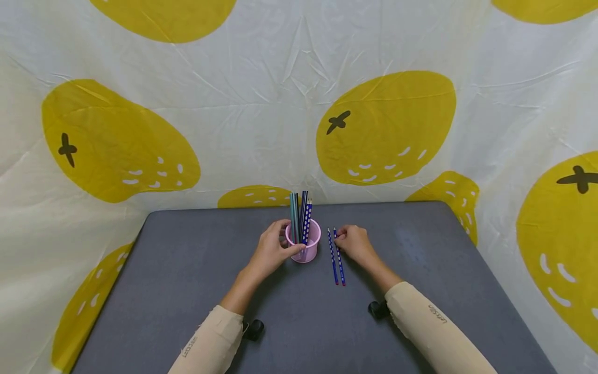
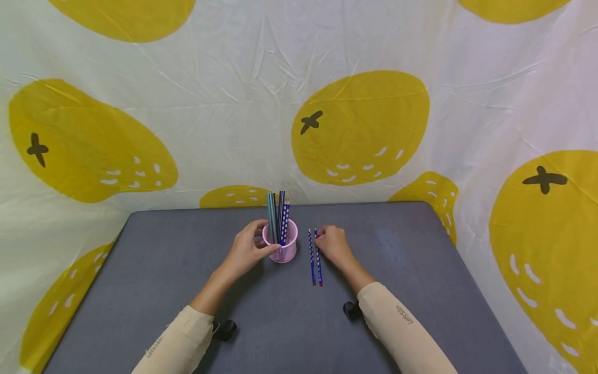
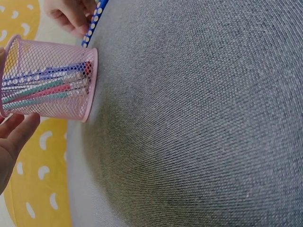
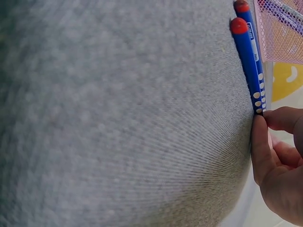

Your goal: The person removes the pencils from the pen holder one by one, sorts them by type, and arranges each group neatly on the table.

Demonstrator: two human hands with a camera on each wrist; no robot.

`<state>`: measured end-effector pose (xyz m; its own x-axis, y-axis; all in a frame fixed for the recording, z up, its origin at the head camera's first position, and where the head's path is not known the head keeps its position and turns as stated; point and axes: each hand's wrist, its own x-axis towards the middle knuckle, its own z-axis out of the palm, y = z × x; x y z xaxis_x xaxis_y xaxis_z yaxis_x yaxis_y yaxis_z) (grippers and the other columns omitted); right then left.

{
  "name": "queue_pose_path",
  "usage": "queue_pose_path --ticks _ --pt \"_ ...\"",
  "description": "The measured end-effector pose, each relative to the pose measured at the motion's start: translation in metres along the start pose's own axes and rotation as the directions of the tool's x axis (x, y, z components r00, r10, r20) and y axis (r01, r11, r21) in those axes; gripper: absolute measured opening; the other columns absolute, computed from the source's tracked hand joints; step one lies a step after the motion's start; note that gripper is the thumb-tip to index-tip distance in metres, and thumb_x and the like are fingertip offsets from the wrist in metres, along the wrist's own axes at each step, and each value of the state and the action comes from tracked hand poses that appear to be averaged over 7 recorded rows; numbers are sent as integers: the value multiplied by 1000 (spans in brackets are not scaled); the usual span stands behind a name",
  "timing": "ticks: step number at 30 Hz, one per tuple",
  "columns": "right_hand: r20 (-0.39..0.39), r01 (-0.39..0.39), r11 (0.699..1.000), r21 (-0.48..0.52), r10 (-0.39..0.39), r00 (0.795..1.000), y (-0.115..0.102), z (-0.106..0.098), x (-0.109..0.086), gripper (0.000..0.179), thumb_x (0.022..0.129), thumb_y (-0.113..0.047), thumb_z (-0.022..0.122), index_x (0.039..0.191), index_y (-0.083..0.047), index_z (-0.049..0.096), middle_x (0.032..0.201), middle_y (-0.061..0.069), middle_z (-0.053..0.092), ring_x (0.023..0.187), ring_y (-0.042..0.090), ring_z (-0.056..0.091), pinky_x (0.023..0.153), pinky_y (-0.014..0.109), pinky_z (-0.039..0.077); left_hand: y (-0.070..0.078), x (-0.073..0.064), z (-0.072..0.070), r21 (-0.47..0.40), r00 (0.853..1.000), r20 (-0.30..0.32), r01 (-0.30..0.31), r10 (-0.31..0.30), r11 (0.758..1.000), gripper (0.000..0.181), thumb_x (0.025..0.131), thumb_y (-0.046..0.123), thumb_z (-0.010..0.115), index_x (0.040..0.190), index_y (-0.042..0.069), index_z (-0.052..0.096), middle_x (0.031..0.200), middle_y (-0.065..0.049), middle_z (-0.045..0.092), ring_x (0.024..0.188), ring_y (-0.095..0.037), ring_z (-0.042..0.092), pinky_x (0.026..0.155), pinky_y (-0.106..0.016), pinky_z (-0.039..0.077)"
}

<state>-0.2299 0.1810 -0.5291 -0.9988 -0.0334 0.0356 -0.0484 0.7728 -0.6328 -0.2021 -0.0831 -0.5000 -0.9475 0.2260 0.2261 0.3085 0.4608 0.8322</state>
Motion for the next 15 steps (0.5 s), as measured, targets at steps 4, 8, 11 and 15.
queue_pose_path --ticks 4,8,11,15 --pt "3 2 1000 8 -2 1000 2 1 1 14 83 -10 75 94 -1 75 78 2 73 63 10 64 70 33 57 0 -1 0 2 1000 -5 -3 3 1000 69 77 23 94 133 3 58 121 -14 64 110 -27 67 88 -32 63" --pt "12 -11 999 38 11 1000 3 0 1 16 84 -10 75 97 0 75 80 4 74 61 9 65 66 30 58 -1 -1 1 4 1000 -4 -9 9 1000 69 78 23 93 133 3 58 122 -14 64 110 -28 67 88 -32 63" --pt "17 -17 999 52 16 1000 4 0 1 17 85 -10 74 99 0 75 81 5 75 60 9 66 64 28 57 -1 -1 2 4 1000 -5 -11 11 1000 69 78 23 93 133 3 58 122 -14 63 110 -28 67 88 -33 63" --pt "29 -14 998 60 13 999 6 1 0 18 86 -10 74 100 2 75 82 6 75 60 9 66 62 26 57 -2 -2 3 2 1000 -6 -10 10 1000 69 77 22 93 133 3 58 121 -14 63 110 -29 67 89 -35 64"
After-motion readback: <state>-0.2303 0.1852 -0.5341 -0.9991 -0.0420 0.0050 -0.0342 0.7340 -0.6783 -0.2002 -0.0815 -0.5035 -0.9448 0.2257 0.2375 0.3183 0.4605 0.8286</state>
